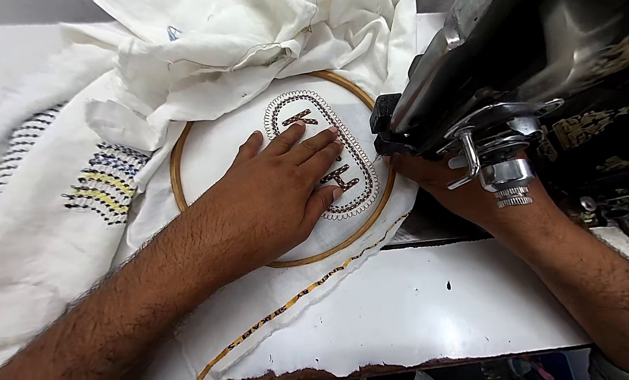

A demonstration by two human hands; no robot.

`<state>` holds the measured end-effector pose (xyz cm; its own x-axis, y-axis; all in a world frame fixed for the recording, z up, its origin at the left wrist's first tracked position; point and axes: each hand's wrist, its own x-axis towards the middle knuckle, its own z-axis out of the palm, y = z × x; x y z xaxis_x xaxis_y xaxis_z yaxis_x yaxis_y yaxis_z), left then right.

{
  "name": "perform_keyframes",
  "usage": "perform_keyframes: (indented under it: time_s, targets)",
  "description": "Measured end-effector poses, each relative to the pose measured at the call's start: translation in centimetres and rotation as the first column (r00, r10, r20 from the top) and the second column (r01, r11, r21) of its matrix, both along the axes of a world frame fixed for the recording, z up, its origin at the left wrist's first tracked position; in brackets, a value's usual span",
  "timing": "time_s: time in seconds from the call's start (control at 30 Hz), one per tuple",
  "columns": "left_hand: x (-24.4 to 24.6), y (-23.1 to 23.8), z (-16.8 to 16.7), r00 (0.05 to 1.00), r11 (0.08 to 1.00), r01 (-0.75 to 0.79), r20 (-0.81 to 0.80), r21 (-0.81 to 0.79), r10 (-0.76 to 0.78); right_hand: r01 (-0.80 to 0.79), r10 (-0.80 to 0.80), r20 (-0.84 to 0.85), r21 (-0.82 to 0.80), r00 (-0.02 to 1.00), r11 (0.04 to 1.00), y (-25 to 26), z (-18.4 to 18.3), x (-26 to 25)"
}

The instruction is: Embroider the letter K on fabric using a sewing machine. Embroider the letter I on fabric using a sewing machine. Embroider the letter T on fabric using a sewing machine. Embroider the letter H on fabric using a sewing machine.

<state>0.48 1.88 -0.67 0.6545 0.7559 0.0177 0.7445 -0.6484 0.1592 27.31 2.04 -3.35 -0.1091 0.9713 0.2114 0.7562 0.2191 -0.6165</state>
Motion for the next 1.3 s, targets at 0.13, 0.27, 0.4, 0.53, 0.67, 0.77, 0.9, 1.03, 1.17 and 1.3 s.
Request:
perform_keyframes:
  time_s: [0.13,0.27,0.4,0.53,0.67,0.77,0.9,1.03,1.17,1.3]
  targets:
    - [0.0,0.1,0.1,1.000,1.000,-0.016,-0.004,-0.012,0.016,-0.040,0.042,-0.014,0.074,0.999,0.996,0.3,-0.3,-0.2]
    - [-0.1,0.5,-0.2,1.000,1.000,-0.030,-0.003,-0.005,0.030,-0.040,0.043,-0.025,0.099,0.999,0.994,0.5,-0.8,-0.3]
    - [-0.1,0.7,-0.4,0.999,0.999,-0.039,0.010,0.004,0.039,-0.048,0.046,0.022,0.133,0.999,0.990,0.9,-1.5,0.0]
    - [-0.2,0.9,-0.5,0.999,0.999,-0.038,0.022,0.010,0.037,-0.051,0.046,0.034,0.151,0.998,0.987,1.1,-1.7,0.0]
    - [-0.1,1.1,-0.7,0.998,0.999,-0.045,0.033,0.012,0.045,-0.048,0.037,0.063,0.176,0.997,0.983,1.4,-2.1,0.1]
    - [-0.1,1.2,-0.7,0.998,0.999,-0.048,0.034,0.013,0.047,-0.047,0.031,0.089,0.190,0.996,0.981,1.5,-2.2,0.1]
    - [-0.1,1.4,-0.7,0.998,0.999,-0.051,0.040,0.015,0.050,-0.047,0.021,0.123,0.214,0.992,0.976,1.6,-2.5,0.2]
    - [-0.1,1.5,-0.9,0.998,0.998,-0.054,0.046,0.017,0.053,-0.048,0.009,0.159,0.241,0.987,0.969,1.7,-2.8,0.4]
    - [-0.1,1.6,-1.0,0.997,0.998,-0.056,0.050,0.019,0.055,-0.032,-0.004,0.149,0.237,0.989,0.971,1.8,-2.8,0.4]
    - [0.0,1.6,-0.9,0.997,0.998,-0.066,0.039,0.021,0.065,-0.057,0.033,0.144,0.169,0.989,0.984,1.6,-2.5,0.8]
